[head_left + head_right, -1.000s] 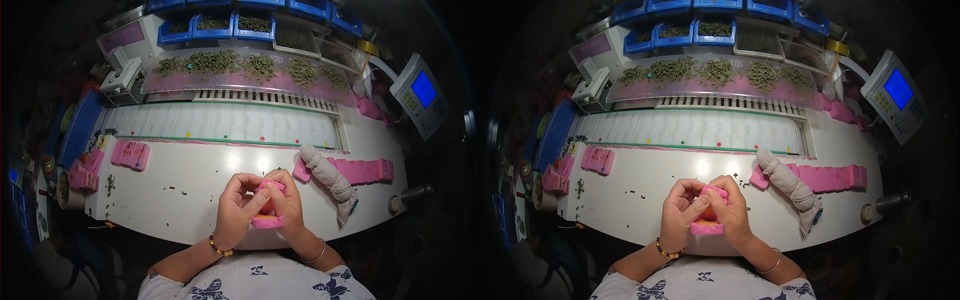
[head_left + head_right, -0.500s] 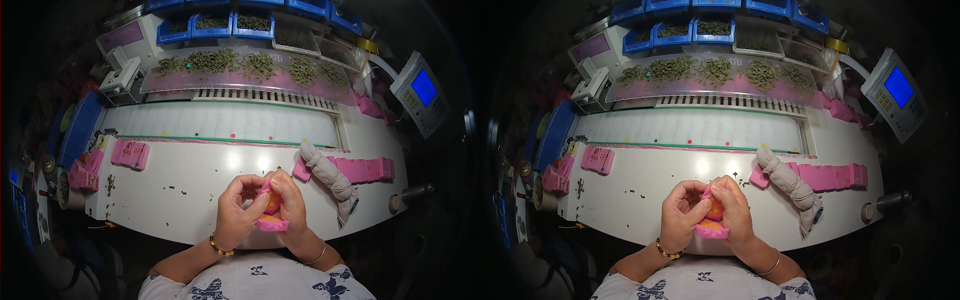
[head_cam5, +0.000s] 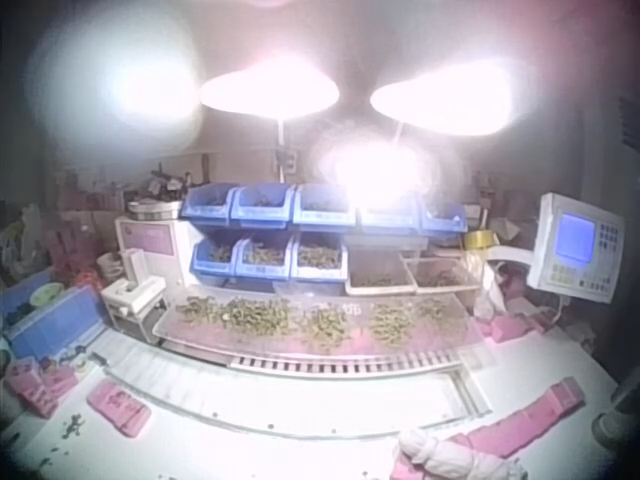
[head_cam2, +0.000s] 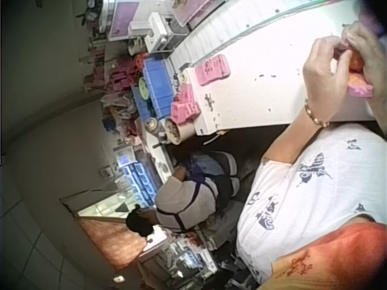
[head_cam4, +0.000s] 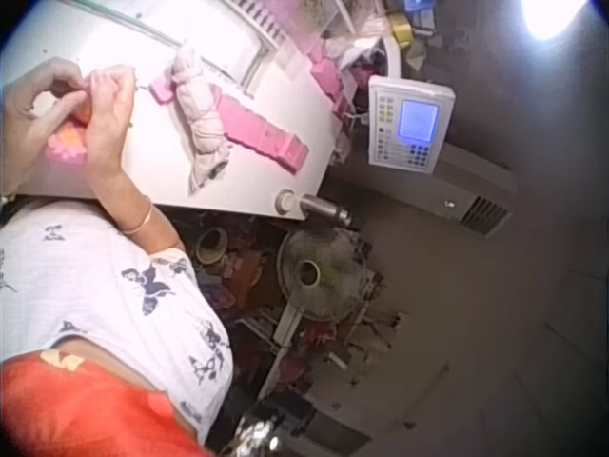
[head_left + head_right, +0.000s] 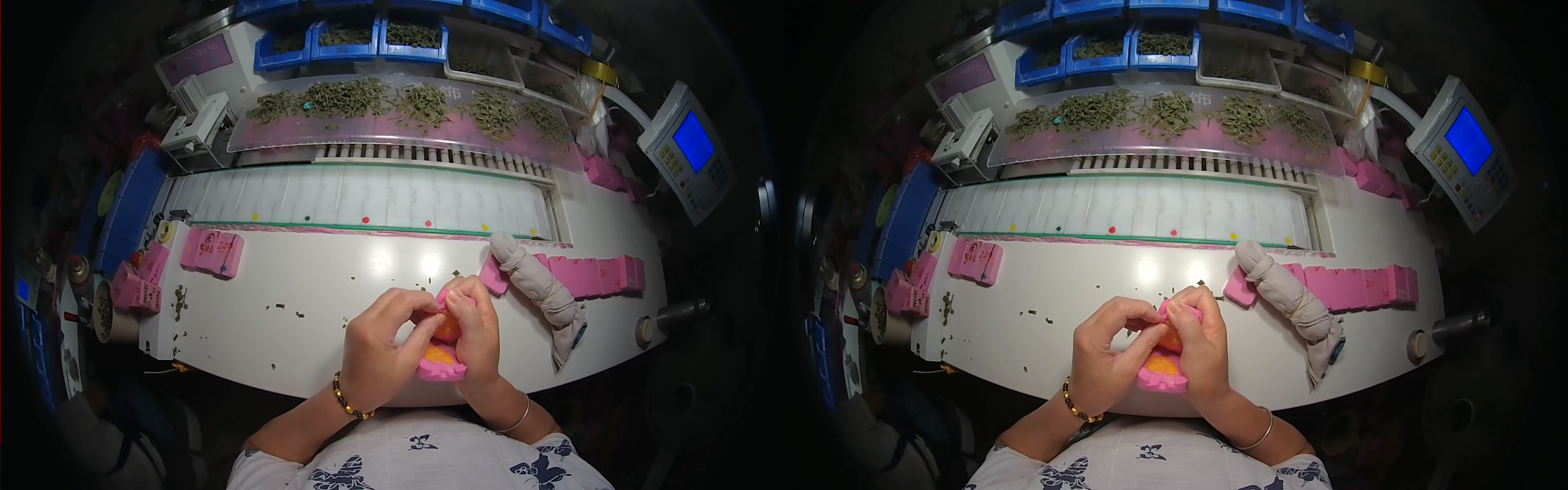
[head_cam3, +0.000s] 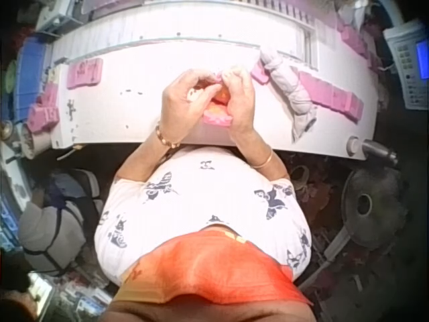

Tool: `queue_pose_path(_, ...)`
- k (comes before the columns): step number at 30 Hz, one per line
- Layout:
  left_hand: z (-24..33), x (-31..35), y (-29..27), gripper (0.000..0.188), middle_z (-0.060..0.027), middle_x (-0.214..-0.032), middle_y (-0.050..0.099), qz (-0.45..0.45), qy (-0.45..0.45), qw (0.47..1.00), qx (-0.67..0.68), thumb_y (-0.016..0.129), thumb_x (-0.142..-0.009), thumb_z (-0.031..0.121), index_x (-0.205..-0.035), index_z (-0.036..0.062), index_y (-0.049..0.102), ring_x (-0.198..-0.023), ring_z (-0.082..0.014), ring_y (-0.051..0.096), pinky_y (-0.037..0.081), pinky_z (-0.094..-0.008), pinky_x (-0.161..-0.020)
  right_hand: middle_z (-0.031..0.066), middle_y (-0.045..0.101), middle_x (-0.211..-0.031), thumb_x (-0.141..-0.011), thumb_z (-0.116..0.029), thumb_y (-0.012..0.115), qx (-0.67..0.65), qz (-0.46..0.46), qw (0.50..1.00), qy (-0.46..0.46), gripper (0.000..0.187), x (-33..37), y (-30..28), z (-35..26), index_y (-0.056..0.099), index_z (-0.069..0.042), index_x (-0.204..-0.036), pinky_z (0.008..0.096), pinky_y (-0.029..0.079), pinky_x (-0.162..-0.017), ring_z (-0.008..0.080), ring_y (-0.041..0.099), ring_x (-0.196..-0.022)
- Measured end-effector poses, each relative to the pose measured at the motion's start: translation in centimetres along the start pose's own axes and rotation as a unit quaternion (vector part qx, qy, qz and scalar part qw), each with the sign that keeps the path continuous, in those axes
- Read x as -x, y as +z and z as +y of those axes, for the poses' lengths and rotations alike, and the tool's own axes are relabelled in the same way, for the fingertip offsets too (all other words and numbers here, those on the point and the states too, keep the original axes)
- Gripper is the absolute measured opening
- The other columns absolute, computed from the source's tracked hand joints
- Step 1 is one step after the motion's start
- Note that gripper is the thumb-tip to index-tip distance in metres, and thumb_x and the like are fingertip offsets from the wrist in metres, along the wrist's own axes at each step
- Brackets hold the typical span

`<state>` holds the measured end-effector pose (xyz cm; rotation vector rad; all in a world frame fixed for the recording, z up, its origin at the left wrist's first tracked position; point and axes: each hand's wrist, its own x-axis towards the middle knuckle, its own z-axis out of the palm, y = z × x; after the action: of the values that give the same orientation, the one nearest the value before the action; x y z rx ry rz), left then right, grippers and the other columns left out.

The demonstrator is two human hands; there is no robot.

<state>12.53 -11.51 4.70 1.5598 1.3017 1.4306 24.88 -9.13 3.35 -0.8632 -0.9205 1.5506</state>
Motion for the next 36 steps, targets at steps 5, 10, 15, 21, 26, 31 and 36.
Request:
queue_pose_path(5,0.3,0.0,-0.5,0.016,-0.0109,-0.086,0.065,-0.021,0.026,0.998,-0.056,0.069,-0.078,-0.005,-0.093,-0.0007,0.064,-0.076,-0.0169,0.065,0.053,-0.0271,-0.07,0.0047,0.048,-0.084,-0.094,-0.012,0.046,-0.003,-0.004,1.0,0.004,0.012,0.2,0.0,0.0,0.043,-0.004,-0.085,0.0255,0.042,-0.07,0.0096,0.046,-0.074)
queue_pose_path(10,0.6,0.1,-0.7,0.019,-0.0111,-0.082,0.066,-0.012,0.095,0.987,-0.128,0.07,-0.074,-0.006,-0.091,0.0008,0.065,-0.072,-0.0222,0.067,0.053,-0.0284,-0.065,0.0047,0.048,-0.084,-0.094,-0.011,0.045,0.021,-0.014,1.0,-0.013,0.012,0.2,0.0,-0.3,0.043,-0.004,-0.084,0.0247,0.041,-0.071,0.0089,0.045,-0.074)
queue_pose_path(15,0.7,0.1,-0.5,0.021,-0.0109,-0.082,0.067,0.003,0.14,0.979,-0.149,0.072,-0.072,-0.005,-0.09,0.002,0.065,-0.07,-0.0251,0.067,0.053,-0.0298,-0.062,0.0021,0.048,-0.085,-0.096,-0.011,0.048,0.001,-0.03,0.999,-0.019,0.013,0.2,-0.6,-0.2,0.045,-0.004,-0.085,0.0229,0.041,-0.071,0.0061,0.042,-0.074)
queue_pose_path(21,0.5,0.2,-0.5,0.022,-0.011,-0.082,0.067,0.007,0.158,0.975,-0.154,0.072,-0.071,-0.006,-0.09,0.0023,0.065,-0.071,-0.0259,0.067,0.053,-0.0304,-0.062,0.0012,0.048,-0.084,-0.096,-0.011,0.049,-0.009,-0.018,1.0,-0.008,0.013,0.4,-0.4,-0.2,0.045,-0.005,-0.085,0.0218,0.039,-0.07,0.0057,0.041,-0.074)
queue_pose_path(26,0.4,0.2,-0.4,0.024,-0.0106,-0.084,0.068,0.016,0.167,0.975,-0.143,0.072,-0.071,-0.006,-0.092,0.002,0.065,-0.072,-0.0256,0.067,0.053,-0.0302,-0.063,0.0012,0.048,-0.084,-0.095,-0.011,0.049,-0.007,-0.022,1.0,-0.017,0.013,0.4,-0.2,-0.6,0.045,-0.005,-0.085,0.022,0.039,-0.069,0.0056,0.041,-0.074)
queue_pose_path(31,0.2,0.3,-0.4,0.024,-0.0106,-0.084,0.068,0.023,0.171,0.974,-0.145,0.072,-0.071,-0.006,-0.092,0.0015,0.065,-0.074,-0.0256,0.067,0.053,-0.0305,-0.064,0.0011,0.048,-0.083,-0.096,-0.011,0.048,0.002,-0.025,0.999,-0.02,0.014,0.2,-0.1,-0.5,0.045,-0.005,-0.084,0.0222,0.04,-0.069,0.0054,0.042,-0.073)
queue_pose_path(36,0.6,0.0,-0.5,0.022,-0.0108,-0.084,0.068,0.008,0.15,0.978,-0.146,0.071,-0.071,-0.007,-0.091,0.0016,0.066,-0.075,-0.0257,0.066,0.053,-0.0315,-0.066,0.002,0.046,-0.079,-0.094,-0.014,0.046,-0.007,0.006,1.0,0.008,0.017,0.3,0.4,-0.7,0.042,-0.006,-0.08,0.0221,0.036,-0.064,0.0062,0.039,-0.069)
